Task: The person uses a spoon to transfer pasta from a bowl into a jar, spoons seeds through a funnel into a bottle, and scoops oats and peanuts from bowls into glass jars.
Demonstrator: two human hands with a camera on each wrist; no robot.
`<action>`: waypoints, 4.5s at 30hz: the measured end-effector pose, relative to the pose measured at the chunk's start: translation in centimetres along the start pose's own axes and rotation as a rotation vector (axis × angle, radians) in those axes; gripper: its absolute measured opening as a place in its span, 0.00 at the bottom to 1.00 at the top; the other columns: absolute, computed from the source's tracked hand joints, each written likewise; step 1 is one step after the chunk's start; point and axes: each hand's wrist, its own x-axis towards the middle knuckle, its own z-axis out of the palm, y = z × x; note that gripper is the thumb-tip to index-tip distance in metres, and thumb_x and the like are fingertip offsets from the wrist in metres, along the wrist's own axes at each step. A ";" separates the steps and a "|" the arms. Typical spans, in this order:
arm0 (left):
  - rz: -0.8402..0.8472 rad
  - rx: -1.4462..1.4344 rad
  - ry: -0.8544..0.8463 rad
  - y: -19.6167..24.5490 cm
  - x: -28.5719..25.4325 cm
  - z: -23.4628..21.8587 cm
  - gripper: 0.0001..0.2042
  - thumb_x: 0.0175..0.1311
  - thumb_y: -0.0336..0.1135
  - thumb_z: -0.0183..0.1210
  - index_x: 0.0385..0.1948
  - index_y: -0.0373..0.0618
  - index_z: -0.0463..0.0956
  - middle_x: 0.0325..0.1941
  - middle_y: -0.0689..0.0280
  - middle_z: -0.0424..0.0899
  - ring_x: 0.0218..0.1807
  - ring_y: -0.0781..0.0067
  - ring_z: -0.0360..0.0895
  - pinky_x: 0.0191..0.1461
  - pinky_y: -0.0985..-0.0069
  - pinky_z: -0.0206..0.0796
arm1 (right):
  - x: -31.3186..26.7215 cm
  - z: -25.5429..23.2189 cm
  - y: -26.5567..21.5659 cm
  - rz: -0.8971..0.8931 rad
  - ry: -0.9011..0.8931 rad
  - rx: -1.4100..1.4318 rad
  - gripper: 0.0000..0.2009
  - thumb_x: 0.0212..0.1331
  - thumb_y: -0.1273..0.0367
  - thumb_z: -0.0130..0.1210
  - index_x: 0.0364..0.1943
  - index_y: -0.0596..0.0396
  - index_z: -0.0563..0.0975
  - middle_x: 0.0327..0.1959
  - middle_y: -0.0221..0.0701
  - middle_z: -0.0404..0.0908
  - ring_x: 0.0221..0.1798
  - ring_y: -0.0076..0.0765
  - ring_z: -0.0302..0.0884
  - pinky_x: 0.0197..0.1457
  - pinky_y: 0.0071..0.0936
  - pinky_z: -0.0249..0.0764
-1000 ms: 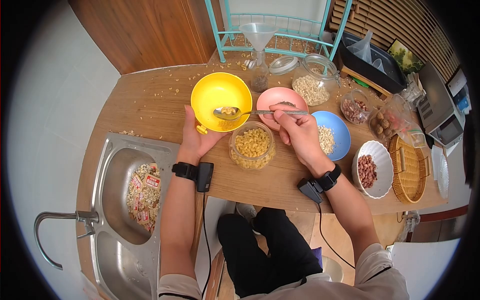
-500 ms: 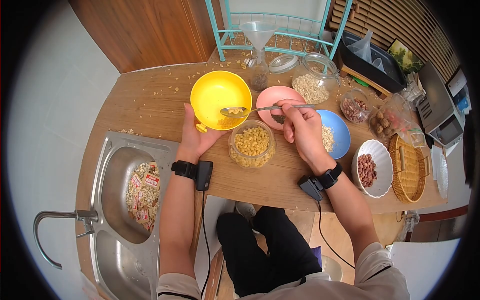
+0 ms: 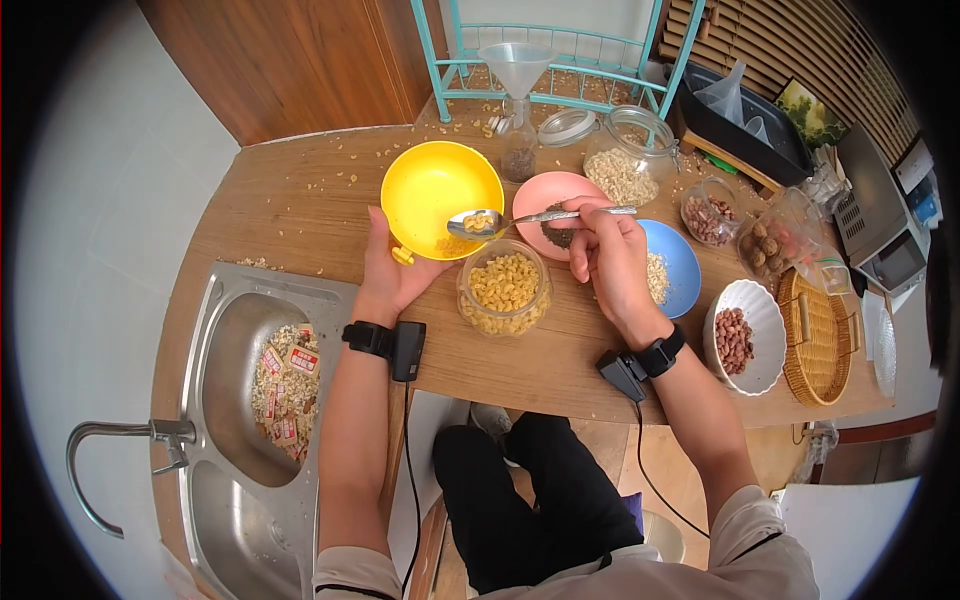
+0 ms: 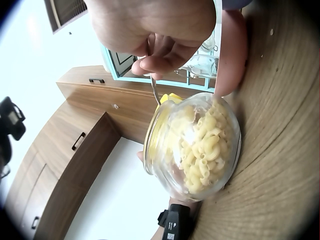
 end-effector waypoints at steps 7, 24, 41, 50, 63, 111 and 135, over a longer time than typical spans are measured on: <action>0.000 -0.003 0.002 0.0 0.0 0.0 0.51 0.55 0.80 0.44 0.73 0.51 0.50 0.77 0.54 0.52 0.77 0.50 0.49 0.76 0.41 0.42 | 0.0 -0.2 -0.1 -0.008 0.023 0.030 0.11 0.69 0.69 0.45 0.43 0.63 0.77 0.35 0.41 0.85 0.15 0.21 0.66 0.16 0.19 0.61; -0.012 -0.010 0.036 0.0 -0.1 -0.1 0.50 0.55 0.80 0.44 0.73 0.52 0.52 0.76 0.56 0.55 0.77 0.54 0.51 0.75 0.48 0.45 | 0.2 -0.9 0.4 -0.056 -0.061 0.166 0.13 0.74 0.62 0.43 0.43 0.58 0.73 0.35 0.39 0.81 0.17 0.24 0.67 0.17 0.20 0.60; -0.003 -0.008 0.008 0.0 -0.1 0.2 0.51 0.53 0.80 0.46 0.73 0.52 0.52 0.77 0.56 0.54 0.77 0.52 0.51 0.76 0.47 0.44 | 0.1 -0.4 0.4 -0.113 -0.051 0.059 0.12 0.76 0.60 0.41 0.42 0.50 0.73 0.31 0.28 0.76 0.18 0.19 0.59 0.21 0.17 0.52; 0.008 -0.020 0.020 0.0 -0.1 0.4 0.50 0.54 0.79 0.47 0.73 0.54 0.52 0.77 0.56 0.54 0.77 0.52 0.50 0.77 0.46 0.43 | 0.4 -1.4 1.0 -0.128 -0.115 0.062 0.12 0.76 0.60 0.41 0.41 0.51 0.72 0.32 0.24 0.72 0.18 0.17 0.59 0.20 0.16 0.53; -0.001 -0.009 0.004 0.0 -0.1 0.1 0.51 0.53 0.80 0.47 0.73 0.52 0.50 0.77 0.55 0.52 0.77 0.52 0.49 0.77 0.46 0.42 | 0.3 -0.9 0.2 -0.094 -0.123 0.247 0.12 0.76 0.59 0.43 0.45 0.50 0.74 0.29 0.22 0.70 0.19 0.16 0.58 0.21 0.17 0.53; 0.009 0.007 0.016 -0.1 0.0 0.1 0.50 0.54 0.80 0.45 0.73 0.52 0.52 0.76 0.55 0.55 0.76 0.51 0.52 0.76 0.44 0.45 | -1.3 1.5 0.5 -0.027 -0.231 -0.218 0.13 0.71 0.65 0.53 0.52 0.58 0.79 0.41 0.33 0.86 0.20 0.12 0.65 0.24 0.13 0.63; 0.006 -0.085 -0.047 0.0 0.0 -0.4 0.45 0.61 0.75 0.44 0.72 0.49 0.52 0.76 0.54 0.56 0.76 0.51 0.54 0.76 0.46 0.48 | -1.0 1.3 0.7 0.033 -0.158 -0.122 0.12 0.71 0.65 0.53 0.50 0.58 0.79 0.41 0.33 0.85 0.19 0.13 0.66 0.22 0.13 0.63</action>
